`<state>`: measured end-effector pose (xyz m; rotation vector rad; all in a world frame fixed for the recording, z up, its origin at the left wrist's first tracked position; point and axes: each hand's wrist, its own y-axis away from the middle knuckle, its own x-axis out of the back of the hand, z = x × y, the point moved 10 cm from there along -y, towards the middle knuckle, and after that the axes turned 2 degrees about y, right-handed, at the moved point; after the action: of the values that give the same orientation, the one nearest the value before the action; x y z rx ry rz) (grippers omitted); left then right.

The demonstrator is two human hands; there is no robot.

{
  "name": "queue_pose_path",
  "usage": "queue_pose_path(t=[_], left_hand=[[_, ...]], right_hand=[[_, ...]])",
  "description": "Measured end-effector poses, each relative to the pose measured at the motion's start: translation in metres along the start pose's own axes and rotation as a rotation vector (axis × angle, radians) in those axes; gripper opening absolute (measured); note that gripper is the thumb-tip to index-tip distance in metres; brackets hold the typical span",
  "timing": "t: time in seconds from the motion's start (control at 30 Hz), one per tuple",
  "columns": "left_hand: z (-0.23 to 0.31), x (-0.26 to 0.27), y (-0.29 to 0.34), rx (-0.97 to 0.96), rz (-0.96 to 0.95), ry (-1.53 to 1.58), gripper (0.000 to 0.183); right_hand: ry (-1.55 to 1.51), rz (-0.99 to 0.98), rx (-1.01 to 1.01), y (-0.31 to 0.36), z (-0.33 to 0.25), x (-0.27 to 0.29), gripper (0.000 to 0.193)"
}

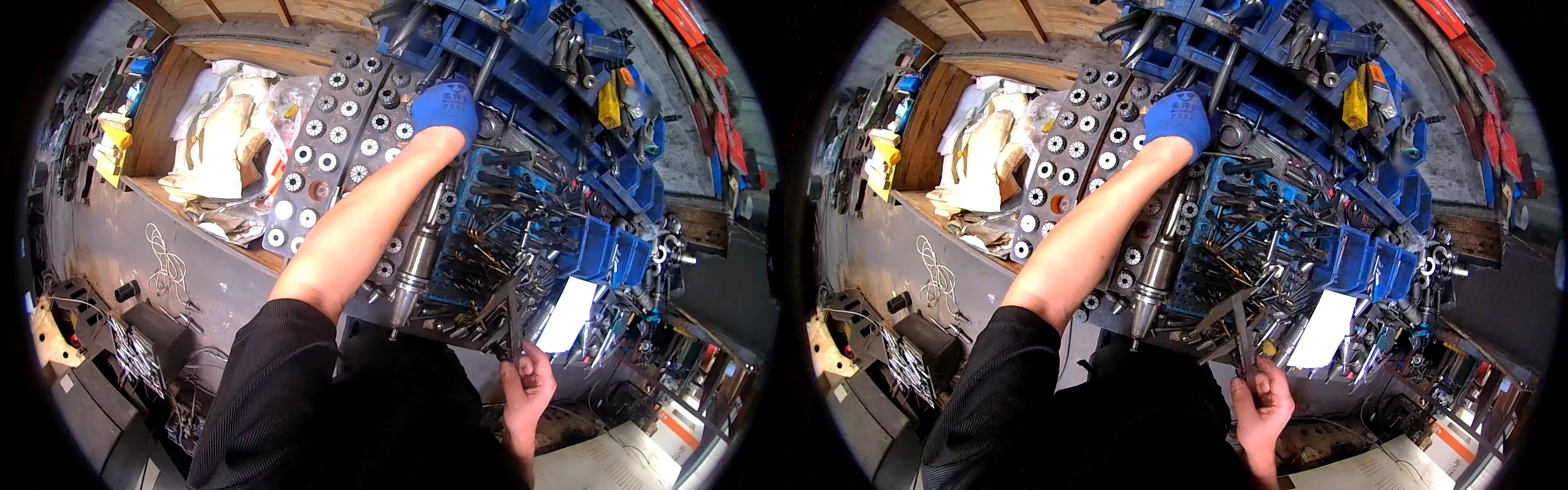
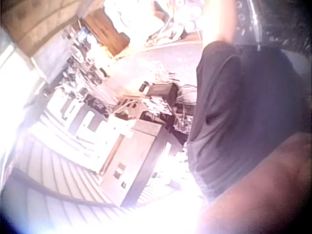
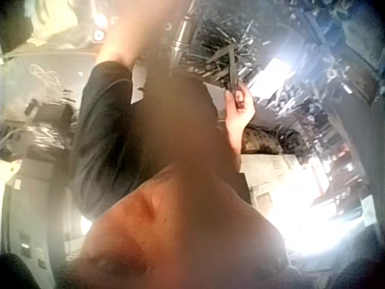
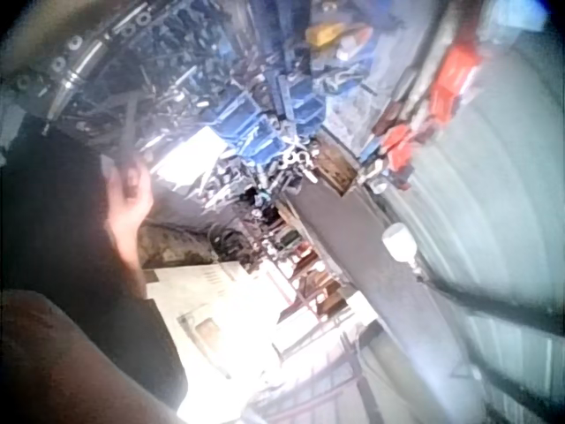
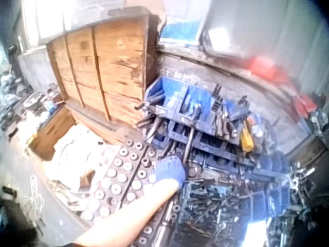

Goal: The person holds a piece of paper with technical notes, picks up metal cylinders one by one, measures them using a caliper, and then places the cylinders into holes in a metal organizing block.

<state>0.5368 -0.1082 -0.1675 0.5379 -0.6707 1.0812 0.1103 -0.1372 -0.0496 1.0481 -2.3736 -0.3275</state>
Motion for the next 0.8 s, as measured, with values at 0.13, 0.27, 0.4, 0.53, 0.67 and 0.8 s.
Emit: queue_pose_path(t=[0.13, 0.27, 0.4, 0.53, 0.67, 0.8], left_hand=[[0.008, 0.002, 0.004, 0.032, -0.05, 0.144, 0.037], [0.003, -0.006, 0.023, -0.02, -0.194, 0.558, 0.057], [0.028, 0.003, 0.075, -0.047, -0.353, 0.745, 0.049], [0.046, -0.007, 0.064, -0.065, -0.37, 0.729, 0.047], [0.076, -0.016, 0.021, -0.015, -0.363, 0.477, 0.051], [0.078, -0.029, -0.02, -0.008, -0.182, 0.421, 0.053]], right_hand=[[-0.023, 0.016, 0.01, 0.004, 0.008, 0.008, 0.043], [-0.01, 0.022, -0.006, 0.005, 0.008, 0.011, 0.043], [-0.037, 0.007, 0.005, 0.0, 0.012, 0.011, 0.043], [0.003, -0.019, 0.006, -0.001, 0.006, 0.006, 0.043], [0.003, 0.011, 0.014, 0.004, 0.006, 0.009, 0.043], [0.0, 0.052, 0.004, 0.005, 0.006, 0.012, 0.043]])
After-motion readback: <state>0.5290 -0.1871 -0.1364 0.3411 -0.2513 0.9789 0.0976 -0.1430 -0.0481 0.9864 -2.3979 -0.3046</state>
